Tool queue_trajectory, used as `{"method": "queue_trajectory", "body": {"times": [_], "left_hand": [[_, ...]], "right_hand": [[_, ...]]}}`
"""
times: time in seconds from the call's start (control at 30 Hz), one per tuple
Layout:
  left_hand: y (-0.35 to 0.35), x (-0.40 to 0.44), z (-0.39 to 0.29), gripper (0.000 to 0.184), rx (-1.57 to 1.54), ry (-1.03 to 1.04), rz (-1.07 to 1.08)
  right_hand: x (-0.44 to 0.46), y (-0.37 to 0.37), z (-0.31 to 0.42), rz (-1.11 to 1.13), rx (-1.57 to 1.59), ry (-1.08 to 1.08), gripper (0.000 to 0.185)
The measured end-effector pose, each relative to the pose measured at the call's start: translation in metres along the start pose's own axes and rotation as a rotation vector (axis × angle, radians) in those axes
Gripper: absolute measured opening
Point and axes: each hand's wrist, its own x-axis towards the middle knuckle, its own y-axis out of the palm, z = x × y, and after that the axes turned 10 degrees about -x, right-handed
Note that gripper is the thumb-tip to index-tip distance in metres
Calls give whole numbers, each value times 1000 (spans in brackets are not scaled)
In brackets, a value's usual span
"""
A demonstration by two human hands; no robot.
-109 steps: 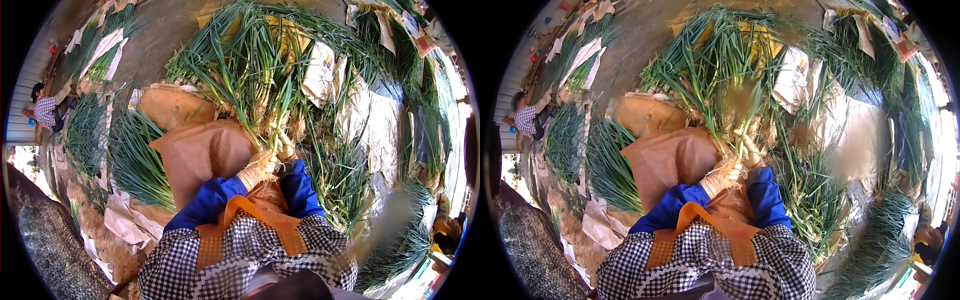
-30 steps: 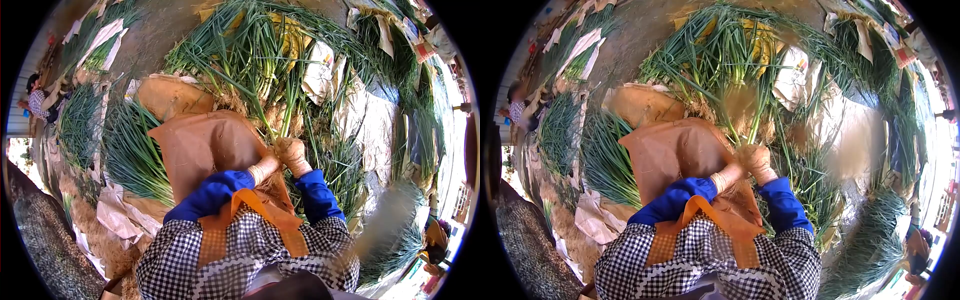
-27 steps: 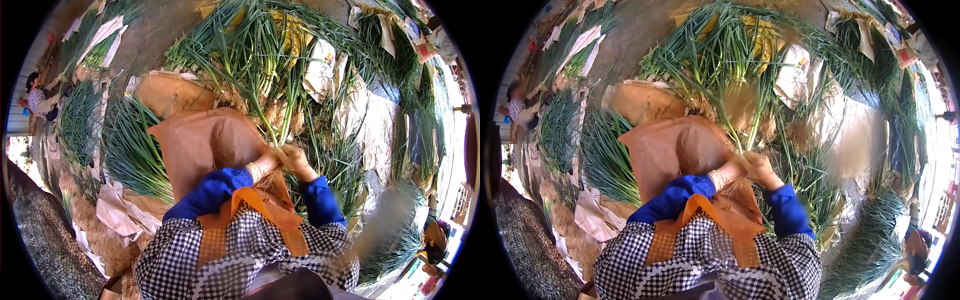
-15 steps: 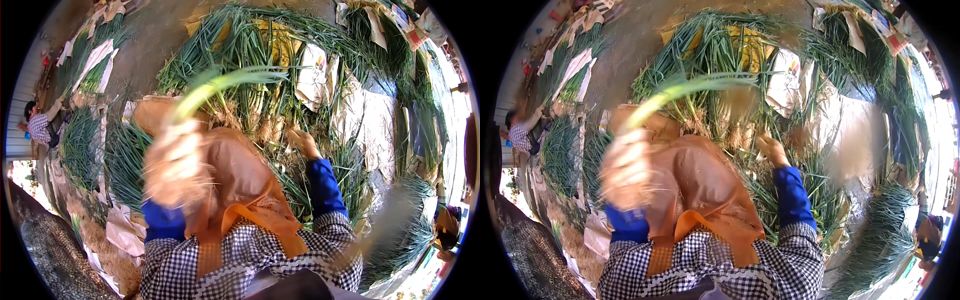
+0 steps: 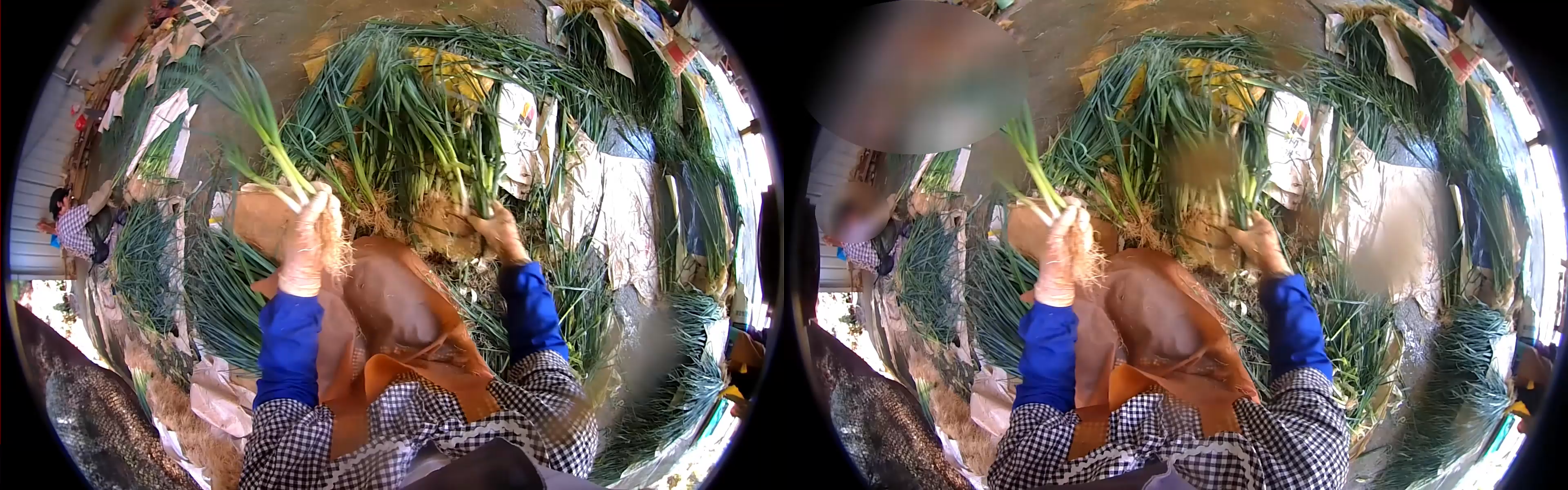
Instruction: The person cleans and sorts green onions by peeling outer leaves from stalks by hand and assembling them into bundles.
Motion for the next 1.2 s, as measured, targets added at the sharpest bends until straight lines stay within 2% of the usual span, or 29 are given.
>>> {"method": "queue_trajectory", "body": {"times": [0.03,0.1,0.13,0.17,0.23,0.27,0.3,0.37,0.4,0.43,0.5,0.57,0.6,0.63,0.67,0.73,0.77,0.83,0.87,0.9,0.93,0.97,1.0,1.03,1.07,1.1,1.13,1.17,1.2], "left_hand": [[-13,10,14,19,-38,-28,-67],[-22,6,41,15,-78,-78,-6],[-34,12,57,15,-98,-105,-27],[-44,15,73,15,-120,-129,-50],[-59,19,106,15,-84,-137,-70],[-59,13,117,15,-49,-188,-149],[-67,9,129,20,-42,-178,-132],[-66,-6,136,26,0,-226,-194],[-70,-6,142,30,-14,-186,-98],[-61,-13,139,29,-10,-210,-108],[-61,-18,143,32,64,-204,-91],[-70,-21,153,23,10,-245,-117],[-68,-24,154,18,-4,-244,-102],[-66,-27,155,12,-20,-241,-89],[-65,-30,155,6,-99,-298,-106],[-60,-37,155,9,-104,-328,-156],[-69,-41,160,10,-38,-371,-52],[-32,-58,161,11,115,-358,-51],[-60,-57,181,11,-190,-611,76],[-42,-67,176,11,92,-676,3],[-52,-62,217,15,224,-498,-54],[-40,-66,232,17,142,-414,-123],[-46,-68,229,23,148,-461,-120],[-45,-70,231,26,183,-398,-131],[-44,-72,233,30,220,-335,-144],[-39,-72,234,31,289,-156,-164],[-55,-68,241,29,259,-392,-178],[-74,-61,267,24,257,-240,-201],[-46,-66,241,16,165,-327,-271]], "right_hand": [[-16,-14,16,-16,-63,-28,46],[-45,-53,-1,60,200,36,45],[-47,-69,-21,63,97,104,43],[-37,-90,-89,51,145,157,47],[-55,-93,-115,-226,-1442,327,55],[-57,-98,-117,-318,-1391,119,64],[-59,-95,-119,-559,-1219,-211,51],[-61,-66,-84,-655,-964,-195,36],[-59,-46,-65,-671,-925,-177,22],[-46,-34,-69,-680,-1015,-227,27],[-18,-22,-77,-476,-1150,125,40],[-1,-10,-69,-168,-1190,257,48],[5,-4,-72,-129,-1211,170,51],[15,-1,-72,-143,-1209,264,42],[16,-7,-73,-171,-1111,252,39],[11,-13,-53,-232,-1062,180,35],[5,-17,-41,-162,-1122,129,36],[-19,-17,-36,-4,-678,81,44],[-42,-6,-7,47,-577,55,43],[-51,2,-12,91,-487,54,42],[-54,1,-21,130,-613,62,48],[-54,11,-25,123,-660,108,45],[-51,15,-20,112,-768,105,43],[-49,18,-6,94,-876,126,41],[-58,27,14,-118,-926,-112,40],[-37,22,-17,-65,-807,-45,42],[-33,27,-1,-3,-906,37,37],[-32,22,-24,56,-654,-154,22],[-26,21,-47,158,-931,-121,10]]}}
